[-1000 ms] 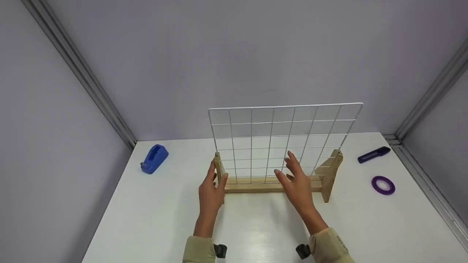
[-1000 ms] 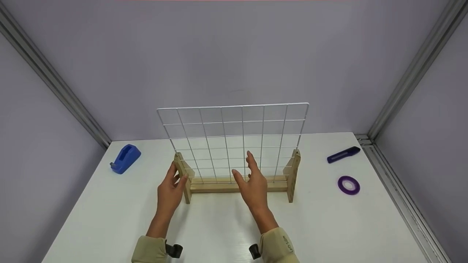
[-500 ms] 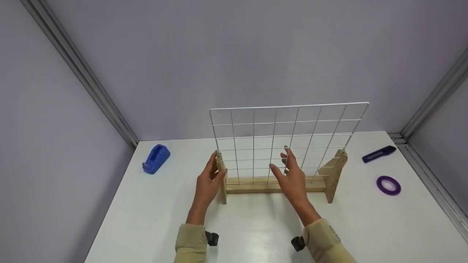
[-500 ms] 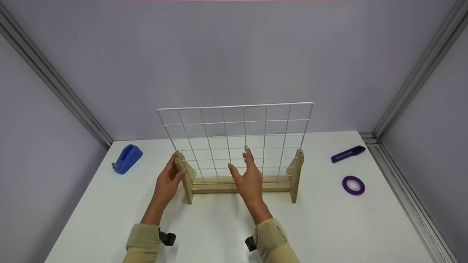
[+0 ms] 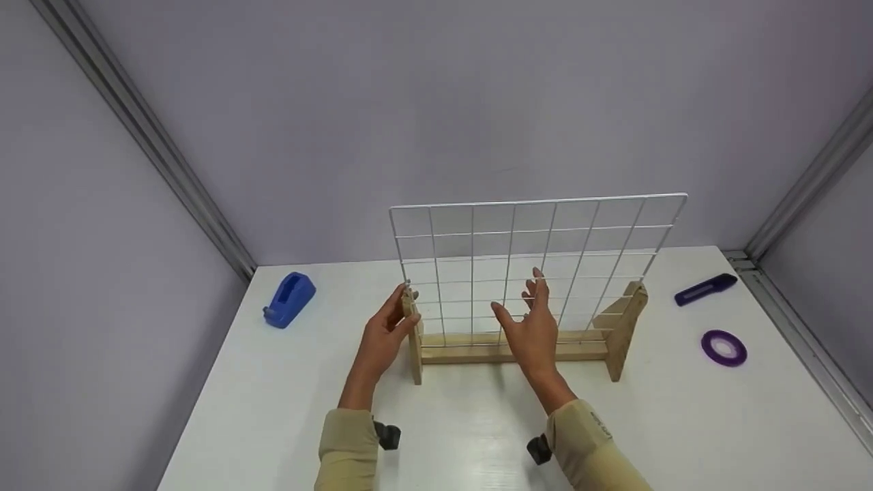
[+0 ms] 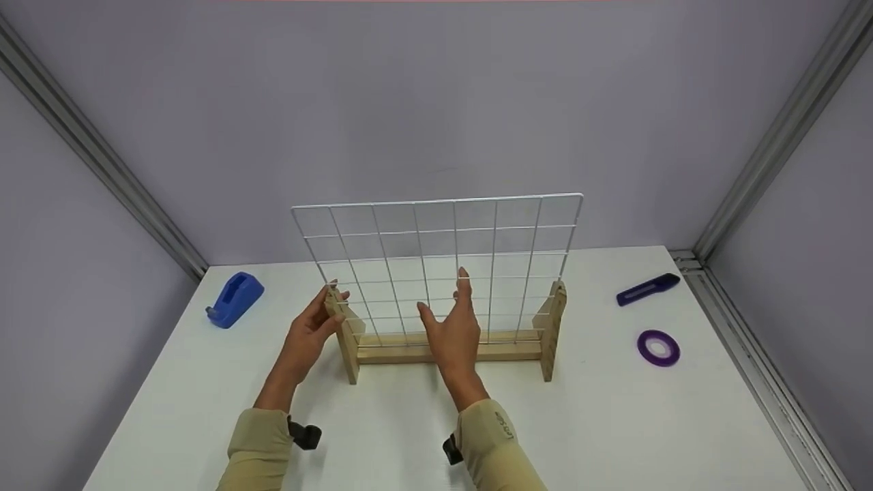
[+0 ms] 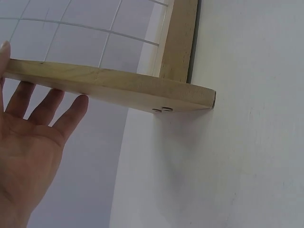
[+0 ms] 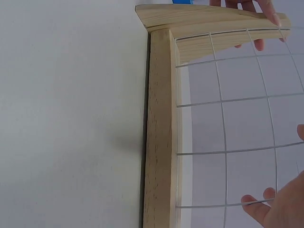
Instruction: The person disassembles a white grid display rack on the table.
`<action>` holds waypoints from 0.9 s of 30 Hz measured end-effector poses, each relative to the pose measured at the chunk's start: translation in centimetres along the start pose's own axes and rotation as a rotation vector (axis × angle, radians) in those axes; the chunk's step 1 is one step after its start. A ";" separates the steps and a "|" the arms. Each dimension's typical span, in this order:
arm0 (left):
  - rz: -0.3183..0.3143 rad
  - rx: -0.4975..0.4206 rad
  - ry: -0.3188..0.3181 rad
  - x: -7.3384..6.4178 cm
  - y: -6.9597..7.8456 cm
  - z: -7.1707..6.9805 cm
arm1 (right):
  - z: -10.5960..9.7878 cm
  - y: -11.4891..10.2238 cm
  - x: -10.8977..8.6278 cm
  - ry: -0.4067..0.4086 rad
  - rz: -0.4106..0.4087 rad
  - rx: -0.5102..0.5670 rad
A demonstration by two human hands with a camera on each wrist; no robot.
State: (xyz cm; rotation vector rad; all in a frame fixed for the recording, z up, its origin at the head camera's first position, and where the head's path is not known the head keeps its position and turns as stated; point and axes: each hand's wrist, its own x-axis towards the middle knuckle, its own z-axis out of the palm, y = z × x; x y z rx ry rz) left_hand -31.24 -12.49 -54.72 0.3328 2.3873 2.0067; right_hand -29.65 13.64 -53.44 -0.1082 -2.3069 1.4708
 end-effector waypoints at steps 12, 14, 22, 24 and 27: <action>-0.015 -0.024 -0.009 0.5 -0.4 -0.4 | 0.8 -0.7 0.2 0.124 -0.008 -0.082; -0.013 -0.025 0.001 0.5 -0.2 -0.5 | 0.9 -0.8 0.3 0.128 -0.018 -0.076; -0.021 -0.018 -0.006 0.4 0.1 -0.6 | 0.9 -1.1 0.2 0.144 0.001 -0.058; -0.016 -0.034 -0.013 0.5 0.0 -0.6 | 0.9 -1.2 0.3 0.140 0.004 -0.043; -0.020 -0.062 -0.013 0.5 0.0 -0.7 | 0.9 -1.3 0.2 0.133 0.010 -0.030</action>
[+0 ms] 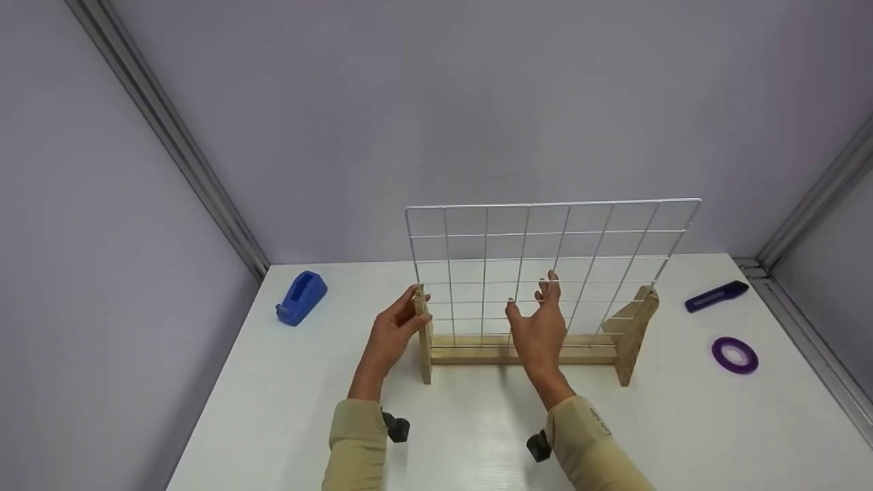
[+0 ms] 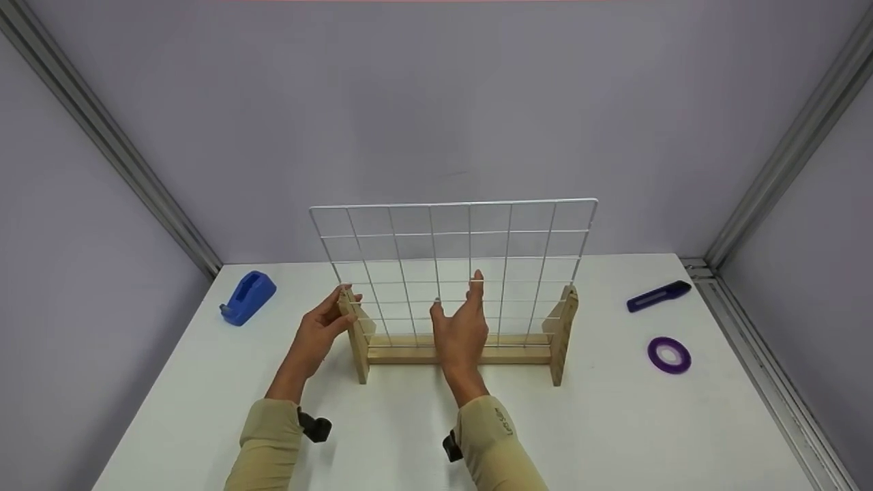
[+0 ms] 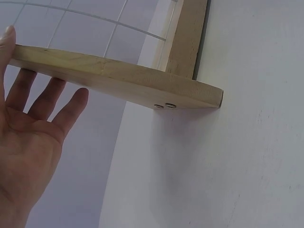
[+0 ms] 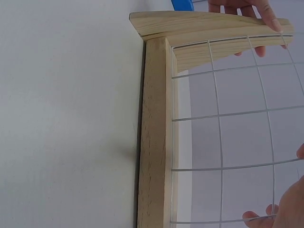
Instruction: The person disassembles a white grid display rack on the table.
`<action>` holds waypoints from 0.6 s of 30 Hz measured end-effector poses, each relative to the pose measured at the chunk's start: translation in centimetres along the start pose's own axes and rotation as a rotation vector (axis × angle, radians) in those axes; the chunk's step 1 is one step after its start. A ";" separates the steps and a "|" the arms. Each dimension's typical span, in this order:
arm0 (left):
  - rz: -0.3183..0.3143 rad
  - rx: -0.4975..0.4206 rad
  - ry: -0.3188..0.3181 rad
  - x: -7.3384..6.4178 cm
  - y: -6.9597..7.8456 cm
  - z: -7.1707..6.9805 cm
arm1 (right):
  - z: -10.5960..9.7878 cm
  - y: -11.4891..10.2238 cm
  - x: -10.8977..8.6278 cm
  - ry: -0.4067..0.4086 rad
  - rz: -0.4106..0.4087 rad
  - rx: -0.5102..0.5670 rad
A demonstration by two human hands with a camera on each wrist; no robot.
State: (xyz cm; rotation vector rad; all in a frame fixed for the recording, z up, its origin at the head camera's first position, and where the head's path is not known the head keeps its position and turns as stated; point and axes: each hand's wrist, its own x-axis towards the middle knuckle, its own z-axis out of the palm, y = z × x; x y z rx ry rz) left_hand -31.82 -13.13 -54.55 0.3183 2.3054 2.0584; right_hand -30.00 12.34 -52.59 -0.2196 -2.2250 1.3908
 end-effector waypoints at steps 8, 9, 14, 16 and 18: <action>-0.018 0.033 0.001 -0.3 0.1 -0.2 | 0.1 0.0 -0.1 -0.015 0.010 -0.002; -0.019 0.037 0.003 -0.4 0.1 -0.2 | 0.1 0.0 -0.2 -0.015 0.006 -0.003; -0.018 0.048 -0.003 -0.1 0.3 -0.2 | -0.1 -0.2 -0.1 -0.013 0.009 -0.006; -0.018 0.049 -0.010 0.0 0.3 -0.2 | -0.1 -0.2 -0.1 -0.013 0.020 -0.005; -0.023 0.049 -0.013 0.1 0.4 -0.1 | -0.2 -0.2 0.0 -0.011 0.026 0.001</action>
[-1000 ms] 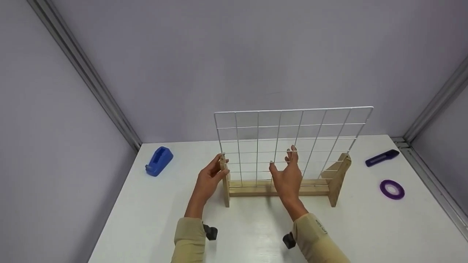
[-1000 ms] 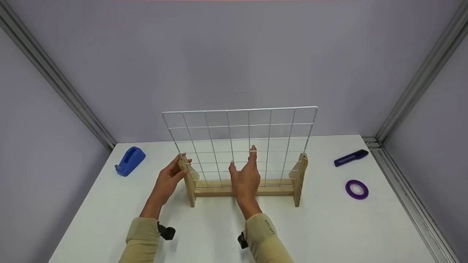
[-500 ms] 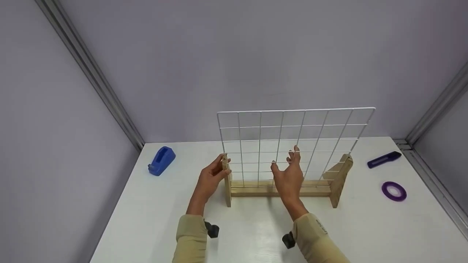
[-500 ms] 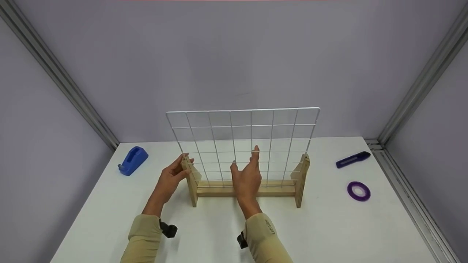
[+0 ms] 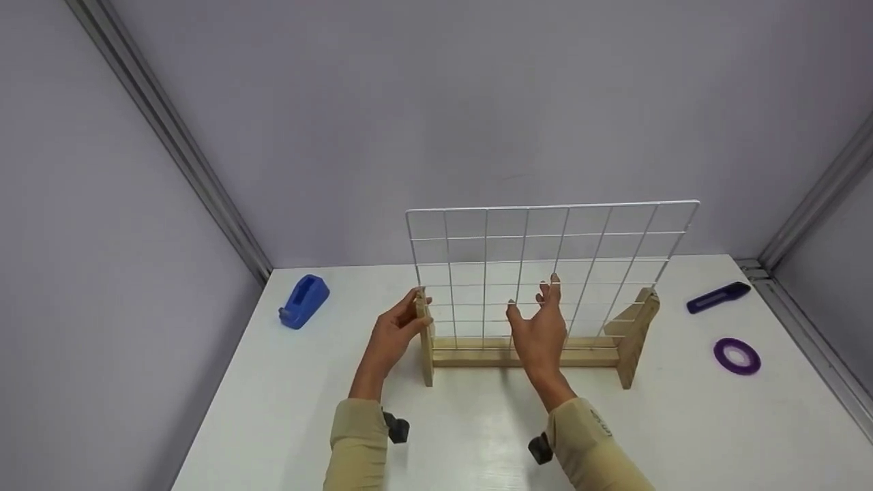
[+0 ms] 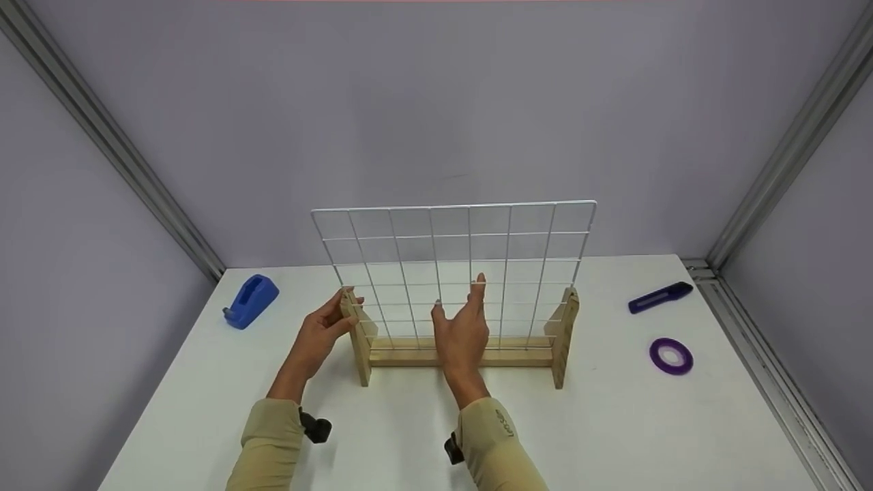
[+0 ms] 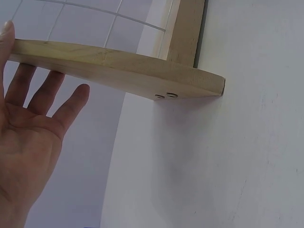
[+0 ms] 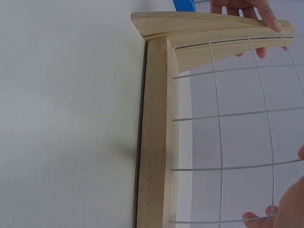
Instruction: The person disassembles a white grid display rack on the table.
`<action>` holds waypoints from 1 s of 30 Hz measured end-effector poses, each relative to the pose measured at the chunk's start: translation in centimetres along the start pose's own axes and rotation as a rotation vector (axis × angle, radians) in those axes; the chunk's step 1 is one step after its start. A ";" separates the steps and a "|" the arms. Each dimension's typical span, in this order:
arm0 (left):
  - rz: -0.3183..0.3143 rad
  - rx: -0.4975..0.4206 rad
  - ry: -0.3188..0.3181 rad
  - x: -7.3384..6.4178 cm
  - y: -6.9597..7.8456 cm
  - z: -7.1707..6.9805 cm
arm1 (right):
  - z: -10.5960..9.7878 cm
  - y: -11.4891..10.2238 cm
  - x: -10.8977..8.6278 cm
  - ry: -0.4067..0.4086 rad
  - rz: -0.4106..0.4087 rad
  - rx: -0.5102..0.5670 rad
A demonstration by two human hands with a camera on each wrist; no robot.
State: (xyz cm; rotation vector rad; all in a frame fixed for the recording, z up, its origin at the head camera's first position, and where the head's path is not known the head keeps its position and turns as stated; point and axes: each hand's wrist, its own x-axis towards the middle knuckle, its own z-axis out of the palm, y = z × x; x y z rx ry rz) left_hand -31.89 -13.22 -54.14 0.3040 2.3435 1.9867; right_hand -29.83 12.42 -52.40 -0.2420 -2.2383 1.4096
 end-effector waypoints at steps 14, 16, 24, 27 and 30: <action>0.005 -0.006 0.008 -0.1 -0.8 0.1 | -0.4 -0.2 -0.1 -0.002 -0.033 0.026; -0.001 -0.007 0.016 -0.1 -0.8 0.0 | -0.6 -0.8 0.2 -0.007 -0.050 0.020; 0.000 -0.013 0.008 -0.1 -0.7 0.0 | -1.0 -2.4 0.7 -0.004 -0.068 -0.020; 0.006 -0.018 0.008 -0.1 -0.7 0.0 | -1.3 -2.9 0.9 0.003 -0.076 -0.029; 0.002 -0.009 0.014 0.0 -0.5 0.1 | -1.8 -3.9 1.3 0.018 -0.085 -0.043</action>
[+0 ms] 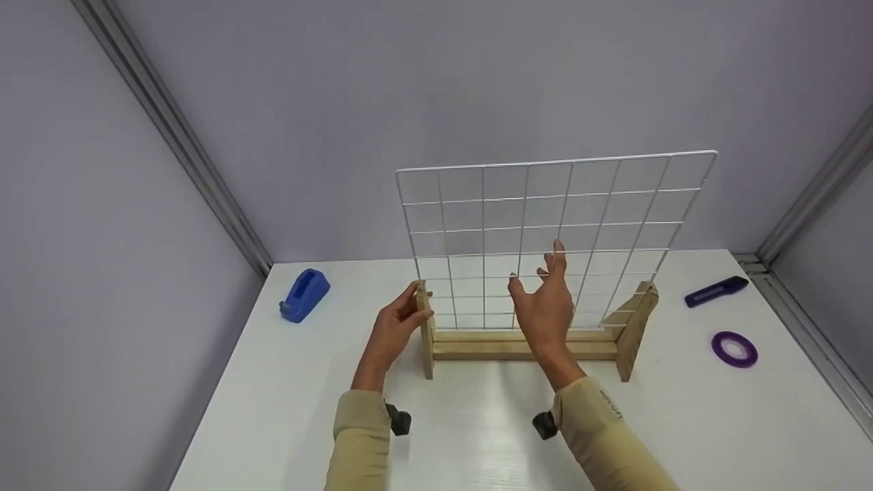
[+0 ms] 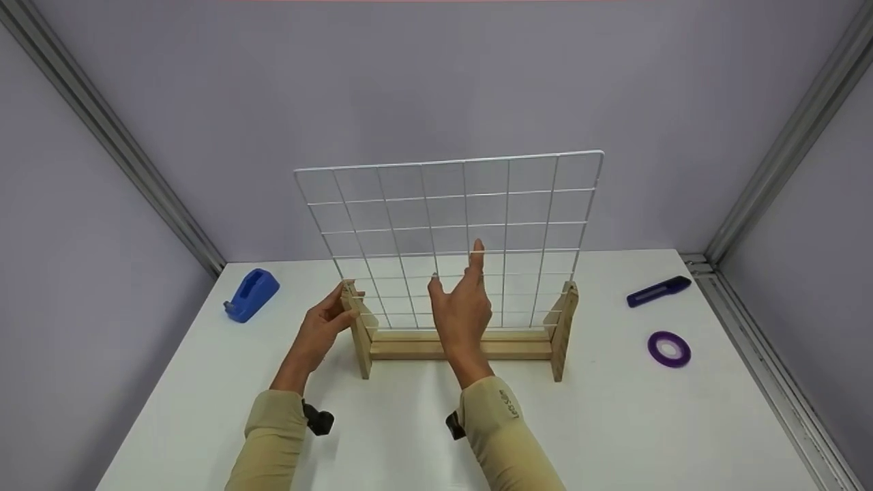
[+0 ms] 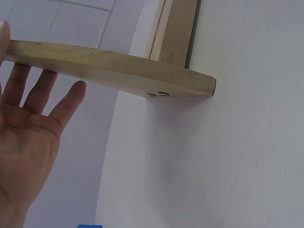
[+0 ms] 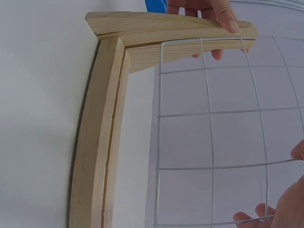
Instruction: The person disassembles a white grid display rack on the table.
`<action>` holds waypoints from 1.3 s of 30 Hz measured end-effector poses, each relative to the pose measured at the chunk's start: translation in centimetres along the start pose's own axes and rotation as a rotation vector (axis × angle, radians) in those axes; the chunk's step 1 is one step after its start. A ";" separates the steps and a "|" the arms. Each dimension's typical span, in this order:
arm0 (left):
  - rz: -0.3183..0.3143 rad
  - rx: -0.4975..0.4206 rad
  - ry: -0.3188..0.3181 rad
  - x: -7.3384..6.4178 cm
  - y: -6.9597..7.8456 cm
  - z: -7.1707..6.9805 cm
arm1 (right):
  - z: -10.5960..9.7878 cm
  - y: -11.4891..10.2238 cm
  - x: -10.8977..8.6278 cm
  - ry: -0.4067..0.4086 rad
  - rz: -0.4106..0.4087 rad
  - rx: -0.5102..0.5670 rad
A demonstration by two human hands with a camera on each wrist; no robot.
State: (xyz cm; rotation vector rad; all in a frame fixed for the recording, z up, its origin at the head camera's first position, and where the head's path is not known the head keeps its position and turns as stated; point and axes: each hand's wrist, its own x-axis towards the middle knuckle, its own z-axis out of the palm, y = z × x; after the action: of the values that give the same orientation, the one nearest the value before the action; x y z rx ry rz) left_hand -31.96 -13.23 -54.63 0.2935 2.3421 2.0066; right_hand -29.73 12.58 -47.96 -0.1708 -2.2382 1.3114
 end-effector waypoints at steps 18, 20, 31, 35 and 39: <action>-0.015 -0.020 -0.009 0.2 0.2 0.2 | -1.5 -2.4 1.2 0.008 -0.016 0.000; -0.012 -0.024 -0.005 0.2 0.3 0.2 | -1.7 -2.7 1.4 0.011 -0.016 0.007; -0.023 -0.014 0.006 0.2 0.3 0.0 | -2.6 -4.2 2.2 0.017 -0.041 0.019; -0.026 -0.025 0.004 0.2 0.1 0.0 | -2.9 -4.5 2.4 0.017 -0.047 0.022; -0.013 -0.035 -0.005 0.2 -0.1 0.1 | -3.2 -4.7 2.6 0.004 -0.048 0.041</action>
State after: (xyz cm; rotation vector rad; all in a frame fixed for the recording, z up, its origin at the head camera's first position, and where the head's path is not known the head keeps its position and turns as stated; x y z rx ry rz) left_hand -32.15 -13.13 -54.68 0.2816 2.2966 2.0367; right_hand -29.61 13.52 -41.78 -0.1038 -2.1972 1.3287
